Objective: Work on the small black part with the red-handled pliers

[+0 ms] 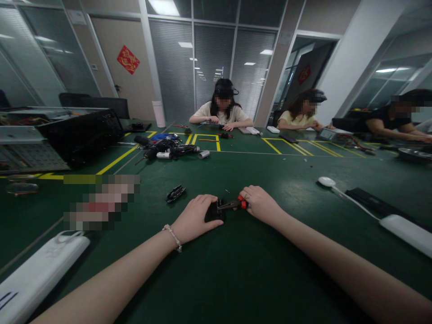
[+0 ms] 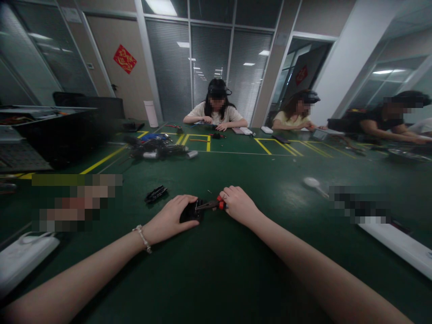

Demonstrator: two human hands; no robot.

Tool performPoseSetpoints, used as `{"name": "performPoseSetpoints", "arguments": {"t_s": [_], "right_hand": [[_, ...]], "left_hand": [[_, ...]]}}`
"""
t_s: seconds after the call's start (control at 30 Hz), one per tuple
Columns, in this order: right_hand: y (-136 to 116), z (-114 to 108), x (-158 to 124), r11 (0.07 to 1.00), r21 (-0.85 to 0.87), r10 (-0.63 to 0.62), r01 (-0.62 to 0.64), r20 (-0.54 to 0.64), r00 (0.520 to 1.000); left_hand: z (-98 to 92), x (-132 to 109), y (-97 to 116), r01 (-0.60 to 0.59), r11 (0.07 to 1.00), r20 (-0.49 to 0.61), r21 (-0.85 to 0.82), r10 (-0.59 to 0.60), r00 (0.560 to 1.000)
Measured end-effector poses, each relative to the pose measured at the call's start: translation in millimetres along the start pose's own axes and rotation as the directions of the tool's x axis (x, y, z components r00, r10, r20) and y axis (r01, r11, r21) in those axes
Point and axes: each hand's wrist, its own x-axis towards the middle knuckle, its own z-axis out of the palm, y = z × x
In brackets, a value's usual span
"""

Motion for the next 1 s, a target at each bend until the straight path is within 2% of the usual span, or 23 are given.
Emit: {"name": "performPoseSetpoints", "arguments": {"t_s": [1.0], "right_hand": [[-1.5, -3.2, 0.0, 1.000, 0.007, 0.008, -0.008, 0.009, 1.000]], "left_hand": [[-3.1, -0.3, 2.2, 0.011, 1.000, 0.012, -0.017, -0.011, 1.000]]}}
